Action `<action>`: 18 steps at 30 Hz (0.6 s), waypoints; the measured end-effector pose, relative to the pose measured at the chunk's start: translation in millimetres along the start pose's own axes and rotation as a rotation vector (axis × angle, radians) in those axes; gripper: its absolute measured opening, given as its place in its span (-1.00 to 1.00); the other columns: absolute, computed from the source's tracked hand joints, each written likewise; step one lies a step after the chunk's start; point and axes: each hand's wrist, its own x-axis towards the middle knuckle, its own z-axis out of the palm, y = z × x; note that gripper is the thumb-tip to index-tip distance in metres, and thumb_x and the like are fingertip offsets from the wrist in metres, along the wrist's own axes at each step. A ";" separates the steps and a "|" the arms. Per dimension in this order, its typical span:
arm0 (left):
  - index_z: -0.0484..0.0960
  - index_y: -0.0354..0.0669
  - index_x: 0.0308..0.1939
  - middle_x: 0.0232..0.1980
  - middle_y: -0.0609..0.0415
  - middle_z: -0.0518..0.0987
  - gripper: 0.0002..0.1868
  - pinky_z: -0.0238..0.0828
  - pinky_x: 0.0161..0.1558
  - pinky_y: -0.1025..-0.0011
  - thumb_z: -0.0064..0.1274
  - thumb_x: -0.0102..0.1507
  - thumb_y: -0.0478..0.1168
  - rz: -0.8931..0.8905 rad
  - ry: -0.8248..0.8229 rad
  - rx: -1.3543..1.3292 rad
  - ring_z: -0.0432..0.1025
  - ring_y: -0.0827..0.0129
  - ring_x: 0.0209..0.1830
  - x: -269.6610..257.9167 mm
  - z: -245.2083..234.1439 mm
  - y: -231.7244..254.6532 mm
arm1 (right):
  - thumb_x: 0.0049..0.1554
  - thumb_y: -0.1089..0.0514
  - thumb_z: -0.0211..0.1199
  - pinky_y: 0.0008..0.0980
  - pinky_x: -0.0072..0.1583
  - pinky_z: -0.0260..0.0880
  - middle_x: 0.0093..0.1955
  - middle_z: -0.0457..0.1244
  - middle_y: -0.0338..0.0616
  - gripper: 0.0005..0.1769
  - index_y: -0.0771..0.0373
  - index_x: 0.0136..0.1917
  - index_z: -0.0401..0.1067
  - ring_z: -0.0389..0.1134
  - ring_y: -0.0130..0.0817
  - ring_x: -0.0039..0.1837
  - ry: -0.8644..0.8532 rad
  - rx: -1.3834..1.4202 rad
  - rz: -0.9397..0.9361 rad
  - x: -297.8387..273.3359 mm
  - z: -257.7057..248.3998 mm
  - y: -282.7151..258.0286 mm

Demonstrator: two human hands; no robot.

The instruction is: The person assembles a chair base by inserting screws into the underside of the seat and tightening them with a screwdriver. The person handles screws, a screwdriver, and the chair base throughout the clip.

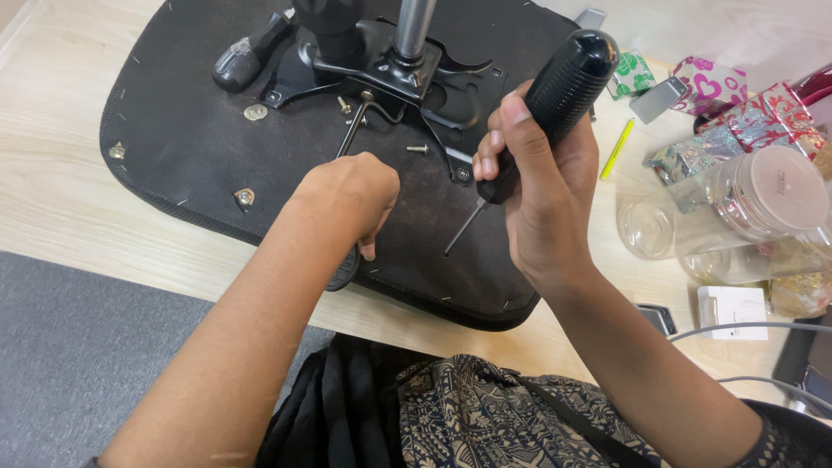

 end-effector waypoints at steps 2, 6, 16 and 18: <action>0.68 -0.25 -0.58 -0.28 0.07 0.78 -0.82 0.62 -0.07 0.31 0.38 0.05 -0.32 0.013 0.002 -0.031 0.69 0.32 -0.16 -0.3 2.0 -2.4 | 0.44 0.18 0.19 -0.43 0.02 0.31 -0.08 0.17 -0.20 -0.86 0.21 0.17 0.26 0.21 -0.49 -0.07 -0.004 -0.001 -0.005 -0.3 1.7 2.0; 0.70 -0.22 -0.51 -0.19 0.04 0.73 -0.81 0.58 -0.05 0.26 0.45 0.00 -0.27 0.007 0.014 -0.027 0.64 0.22 -0.08 0.2 3.7 -2.0 | 0.43 0.18 0.19 -0.46 0.06 0.32 -0.05 0.18 -0.22 -0.84 0.21 0.20 0.26 0.23 -0.50 -0.05 -0.024 -0.058 -0.022 -2.2 3.0 5.7; 0.68 -0.10 -0.10 -0.16 0.00 0.67 -0.58 0.49 -0.09 0.17 0.40 0.05 -0.03 0.040 0.294 -0.256 0.57 0.12 -0.11 -54.2 -35.3 -5.1 | 0.39 0.16 0.18 -0.41 0.22 0.34 0.02 0.24 -0.25 -0.83 0.22 0.20 0.29 0.28 -0.49 0.09 -0.100 -0.270 0.071 -10.4 -4.3 9.8; 0.70 -0.10 -0.16 -0.24 0.07 0.70 -0.64 0.52 -0.15 0.24 0.31 0.18 0.08 -0.076 0.381 -0.477 0.62 0.26 -0.24 -85.8 -35.9 -5.4 | 0.39 0.16 0.21 -0.41 0.22 0.35 0.03 0.26 -0.24 -0.82 0.25 0.19 0.30 0.29 -0.50 0.10 -0.108 -0.359 0.089 -7.4 -7.4 8.0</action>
